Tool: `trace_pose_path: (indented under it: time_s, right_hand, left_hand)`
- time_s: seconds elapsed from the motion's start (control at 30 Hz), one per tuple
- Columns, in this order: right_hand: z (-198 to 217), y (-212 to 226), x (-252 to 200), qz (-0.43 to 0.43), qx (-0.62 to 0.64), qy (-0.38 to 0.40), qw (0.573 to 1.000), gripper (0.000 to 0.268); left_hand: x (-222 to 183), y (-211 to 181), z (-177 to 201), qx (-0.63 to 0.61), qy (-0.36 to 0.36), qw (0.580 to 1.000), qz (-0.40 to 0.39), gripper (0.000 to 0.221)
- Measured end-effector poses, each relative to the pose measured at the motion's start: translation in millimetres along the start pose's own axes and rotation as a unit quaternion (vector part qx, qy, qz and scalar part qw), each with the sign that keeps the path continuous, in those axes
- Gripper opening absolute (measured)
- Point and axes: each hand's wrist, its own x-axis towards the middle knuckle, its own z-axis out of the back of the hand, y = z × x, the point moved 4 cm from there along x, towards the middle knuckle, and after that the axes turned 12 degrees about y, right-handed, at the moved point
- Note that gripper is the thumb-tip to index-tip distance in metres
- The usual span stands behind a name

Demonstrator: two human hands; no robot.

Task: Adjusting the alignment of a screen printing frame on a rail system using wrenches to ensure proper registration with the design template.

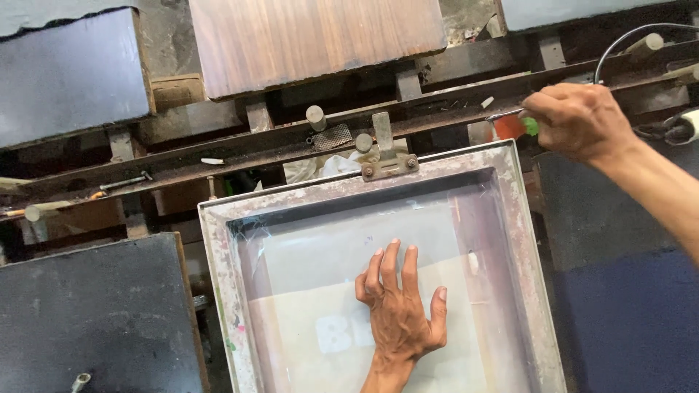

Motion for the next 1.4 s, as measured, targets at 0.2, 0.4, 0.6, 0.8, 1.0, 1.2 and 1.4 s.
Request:
trace_pose_path:
  time_s: [0.2,0.4,0.6,0.8,1.0,1.2,1.4]
  right_hand:
    - [12.9,-13.1,2.6,-0.015,0.04,-0.029,0.999,0.016]
    - [91.6,12.3,23.3,-0.014,-0.141,0.136,0.981,0.017]
    - [115.8,60.5,65.0,0.041,-0.168,0.248,0.953,0.05]
    - [112.9,105.9,82.2,0.099,-0.251,0.272,0.924,0.05]
    - [96.8,73.6,67.6,0.134,-0.293,0.288,0.902,0.038]
    - [20.4,-4.2,11.1,-0.002,-0.091,0.133,0.987,0.012]
    - [21.8,-3.4,2.9,-0.028,-0.025,0.054,0.998,0.028]
  left_hand:
    - [0.3,-2.4,2.4,0.011,-0.009,1.0,-0.005,0.063]
    - [-0.1,-1.3,-0.5,0.013,-0.004,1.0,0.001,0.065]
    - [1.3,-2.6,1.6,0.016,-0.009,1.0,0.007,0.063]
    - [0.6,-1.1,0.7,0.017,-0.014,1.0,0.0,0.064]
    - [-1.0,0.7,2.7,0.018,-0.015,1.0,-0.005,0.063]
    - [0.2,-0.1,3.4,0.017,-0.008,1.0,0.001,0.066]
    - [1.4,-0.7,2.8,0.019,0.003,1.0,0.0,0.067]
